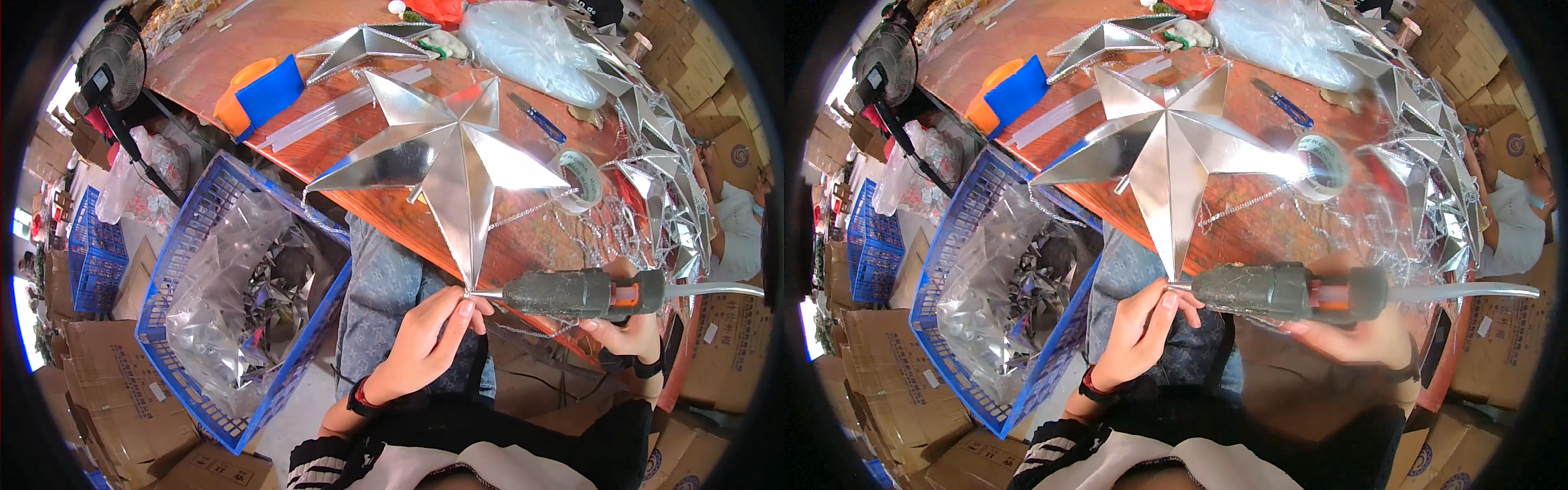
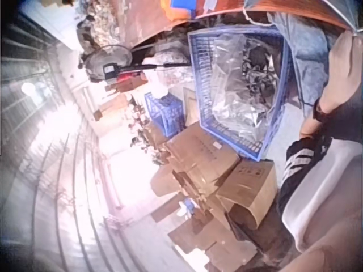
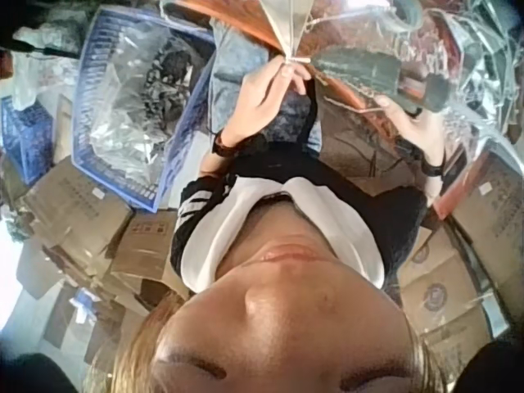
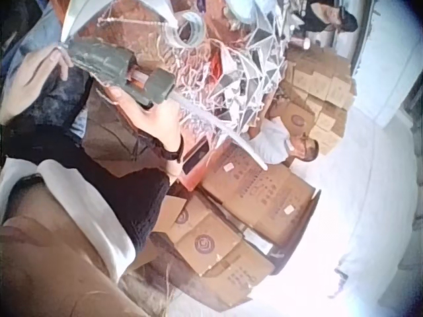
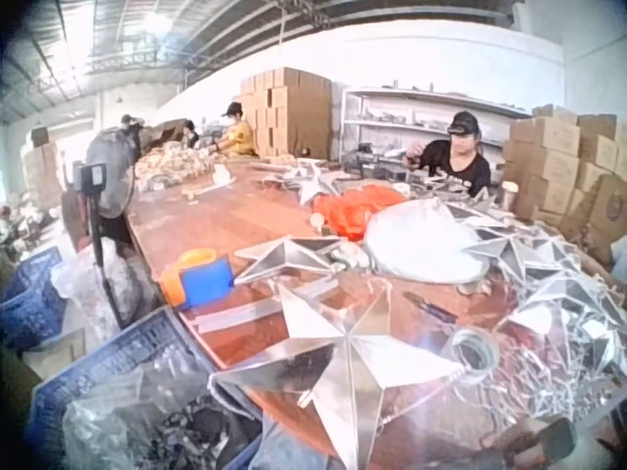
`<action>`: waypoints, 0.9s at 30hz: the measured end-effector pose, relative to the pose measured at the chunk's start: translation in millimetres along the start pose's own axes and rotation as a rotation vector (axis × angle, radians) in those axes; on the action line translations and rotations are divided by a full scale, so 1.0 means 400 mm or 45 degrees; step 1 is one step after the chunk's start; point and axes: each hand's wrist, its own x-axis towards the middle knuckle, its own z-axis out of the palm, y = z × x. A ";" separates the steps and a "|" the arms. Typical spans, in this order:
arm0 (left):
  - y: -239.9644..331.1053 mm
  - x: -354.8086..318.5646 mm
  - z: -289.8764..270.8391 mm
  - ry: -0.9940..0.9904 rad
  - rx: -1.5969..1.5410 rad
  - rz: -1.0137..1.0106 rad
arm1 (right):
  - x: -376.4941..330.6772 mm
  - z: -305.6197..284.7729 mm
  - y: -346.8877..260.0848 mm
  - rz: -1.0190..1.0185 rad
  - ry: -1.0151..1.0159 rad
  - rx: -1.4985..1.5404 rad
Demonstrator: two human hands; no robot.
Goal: Assembling silver decorative stars using a glue gun and small plastic beads in a factory setting.
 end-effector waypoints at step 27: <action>-0.009 0.006 -0.022 -0.090 0.072 0.008 | 0.064 0.012 -0.007 0.447 0.240 0.364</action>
